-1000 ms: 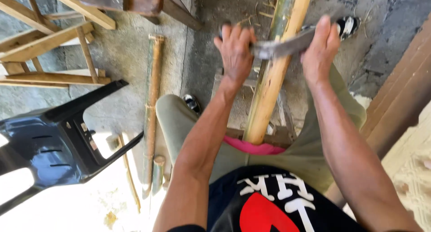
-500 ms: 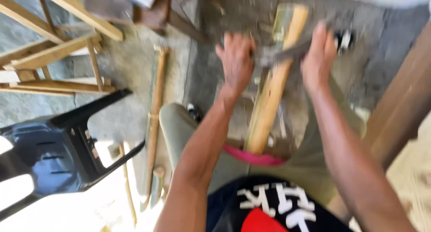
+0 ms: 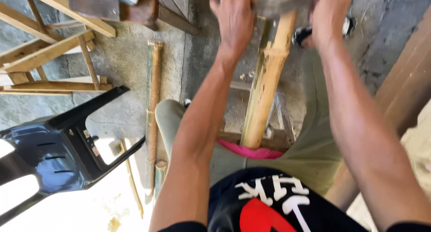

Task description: Shave or scrape a bamboo pole using a curved blade tool.

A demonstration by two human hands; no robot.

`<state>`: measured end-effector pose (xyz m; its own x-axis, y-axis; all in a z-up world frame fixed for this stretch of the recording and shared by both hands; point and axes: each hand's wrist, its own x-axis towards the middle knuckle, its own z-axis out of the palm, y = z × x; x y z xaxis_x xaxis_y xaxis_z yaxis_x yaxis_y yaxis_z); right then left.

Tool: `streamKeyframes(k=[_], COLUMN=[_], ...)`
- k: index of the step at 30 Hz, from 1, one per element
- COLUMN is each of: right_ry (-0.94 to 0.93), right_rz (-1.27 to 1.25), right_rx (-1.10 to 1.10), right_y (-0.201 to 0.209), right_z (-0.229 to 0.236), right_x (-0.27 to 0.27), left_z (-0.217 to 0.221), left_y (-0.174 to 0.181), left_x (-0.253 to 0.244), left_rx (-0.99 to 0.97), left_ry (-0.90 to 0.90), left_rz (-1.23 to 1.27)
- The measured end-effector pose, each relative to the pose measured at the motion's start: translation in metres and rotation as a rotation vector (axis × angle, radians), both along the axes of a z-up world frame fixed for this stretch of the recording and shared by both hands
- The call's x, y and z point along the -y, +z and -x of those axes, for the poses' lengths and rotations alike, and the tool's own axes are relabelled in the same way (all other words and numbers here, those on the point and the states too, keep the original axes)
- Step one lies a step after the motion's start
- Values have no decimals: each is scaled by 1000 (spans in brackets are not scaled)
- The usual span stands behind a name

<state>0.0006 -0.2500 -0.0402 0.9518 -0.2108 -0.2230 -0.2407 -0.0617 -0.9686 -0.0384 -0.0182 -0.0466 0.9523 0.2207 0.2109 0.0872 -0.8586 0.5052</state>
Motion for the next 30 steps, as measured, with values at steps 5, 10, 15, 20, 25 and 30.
streamKeyframes(k=[5,10,15,20,25,30], right_ry=[120,45,75,124,118,152], right_rz=[124,3,119,-48,36,-191], right_rx=[-91,-9,255,-39,55,-98], right_y=[42,13,-6,37,-5,-7], right_z=[86,39,22,55,-3,-66], right_x=[-20,-20,-5,-28,-13,-12], left_z=[74,30,14,42,-17,-48], left_y=[24,8,27,19,-9,4], left_x=[-2,-8,-11,-9,-9,-3], left_rx=[183,224,278,238,301,304], left_ry=[-64,-71,-119,-71,-37,101], left_rz=[123,62,22,28,40,34])
